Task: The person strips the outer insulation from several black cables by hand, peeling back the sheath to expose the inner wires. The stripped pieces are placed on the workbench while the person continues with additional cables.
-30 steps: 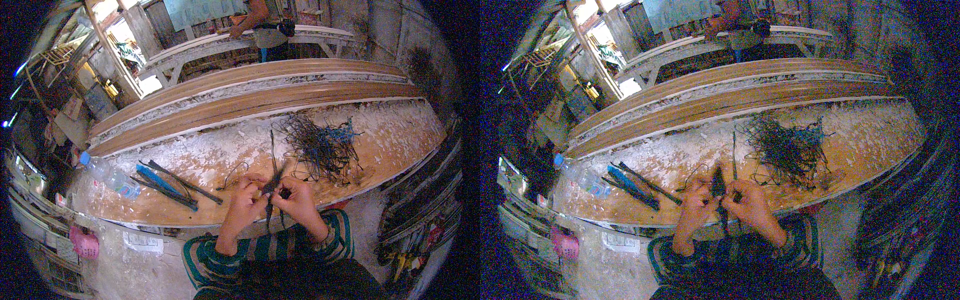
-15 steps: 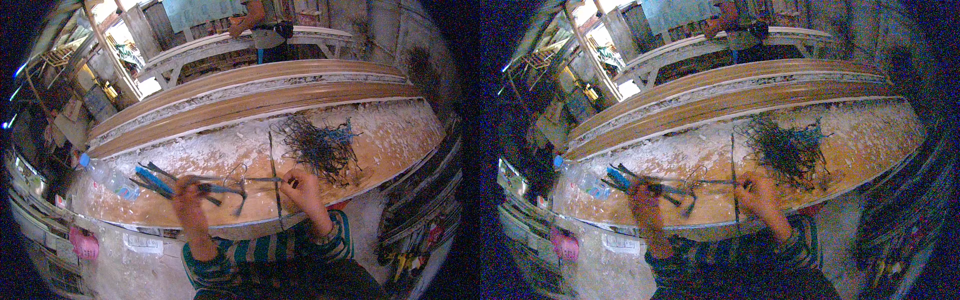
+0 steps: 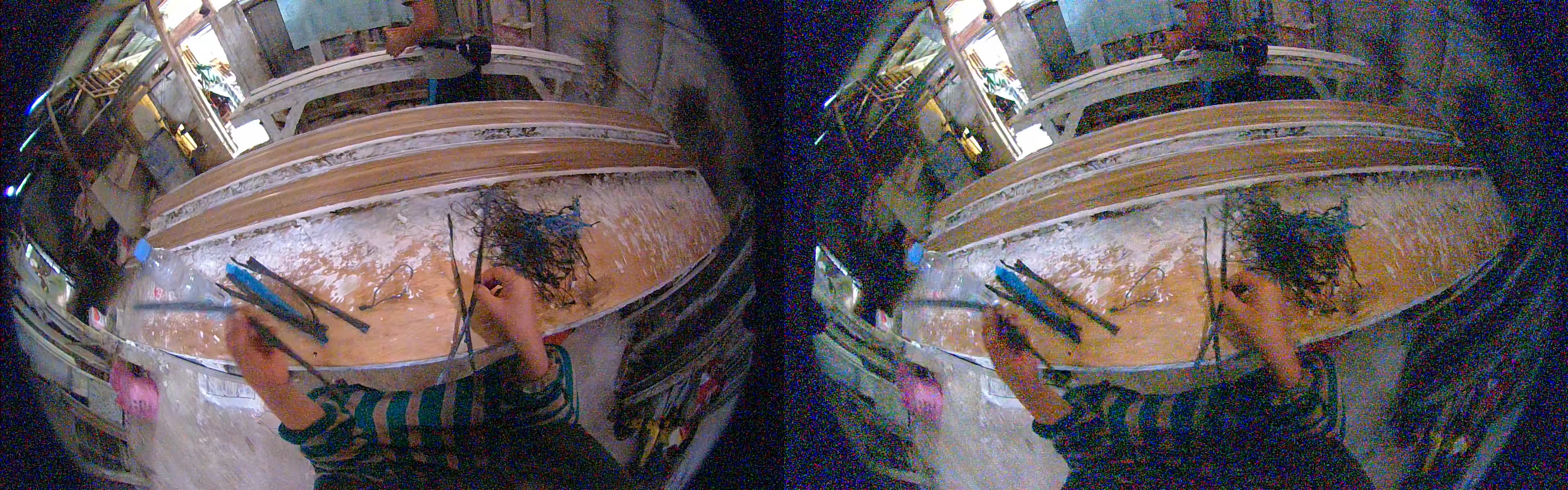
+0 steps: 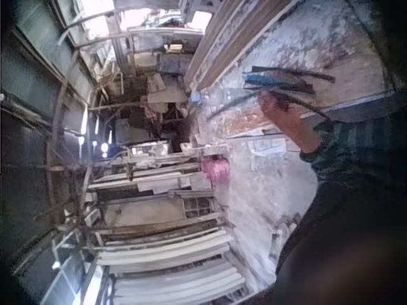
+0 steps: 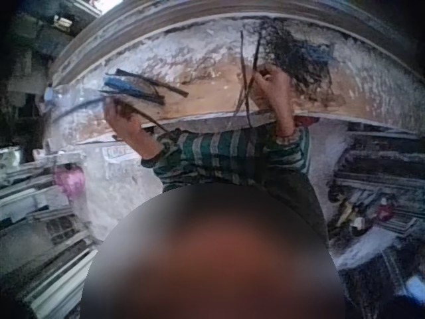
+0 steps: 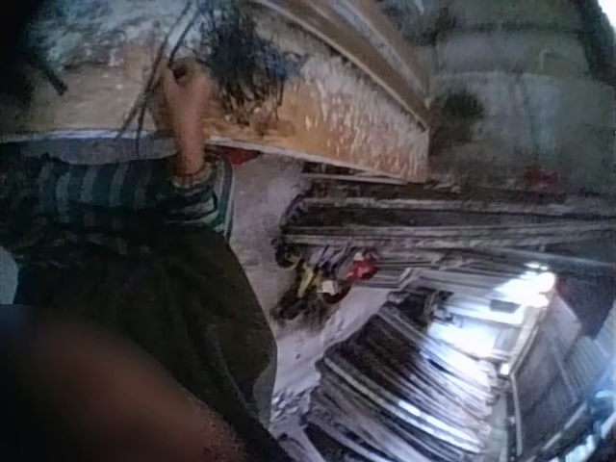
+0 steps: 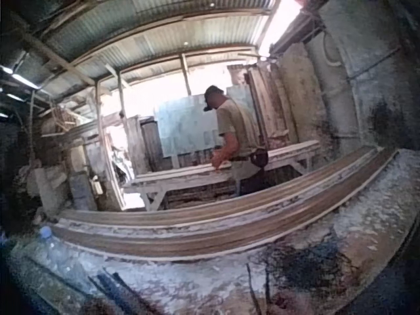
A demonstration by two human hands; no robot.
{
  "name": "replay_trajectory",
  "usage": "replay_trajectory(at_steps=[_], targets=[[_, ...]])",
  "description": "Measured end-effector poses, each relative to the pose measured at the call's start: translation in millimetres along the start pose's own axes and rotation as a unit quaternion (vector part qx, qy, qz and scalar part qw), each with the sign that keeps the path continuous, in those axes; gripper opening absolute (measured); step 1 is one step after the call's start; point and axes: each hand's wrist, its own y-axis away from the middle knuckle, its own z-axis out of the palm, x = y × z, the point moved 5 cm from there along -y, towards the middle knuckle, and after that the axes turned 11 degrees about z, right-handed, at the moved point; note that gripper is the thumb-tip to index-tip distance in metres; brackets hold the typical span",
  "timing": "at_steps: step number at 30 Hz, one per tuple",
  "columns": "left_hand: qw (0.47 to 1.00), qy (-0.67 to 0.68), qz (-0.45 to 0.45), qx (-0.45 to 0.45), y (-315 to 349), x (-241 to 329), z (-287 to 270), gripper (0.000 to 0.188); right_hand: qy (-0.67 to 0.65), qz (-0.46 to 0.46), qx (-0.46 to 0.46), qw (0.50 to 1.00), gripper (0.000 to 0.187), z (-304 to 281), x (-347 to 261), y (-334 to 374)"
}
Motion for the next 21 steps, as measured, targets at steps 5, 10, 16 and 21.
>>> replay_trajectory(at_steps=[5,10,16,21], targets=[[0.959,-0.177,-0.054,-0.217,33,-41,54,0.010,0.049,-0.065,0.039,0.996,0.024,8,-16,3],[0.911,-0.157,-0.163,-0.345,77,-82,91,0.013,-0.041,-0.021,0.037,0.998,0.026,10,-18,6],[0.845,-0.219,-0.179,-0.454,110,-102,110,0.012,-0.083,-0.013,-0.155,0.984,0.021,17,-22,16],[0.836,-0.229,-0.181,-0.465,120,-101,112,0.013,-0.199,0.046,-0.264,0.943,0.017,29,-27,28]])
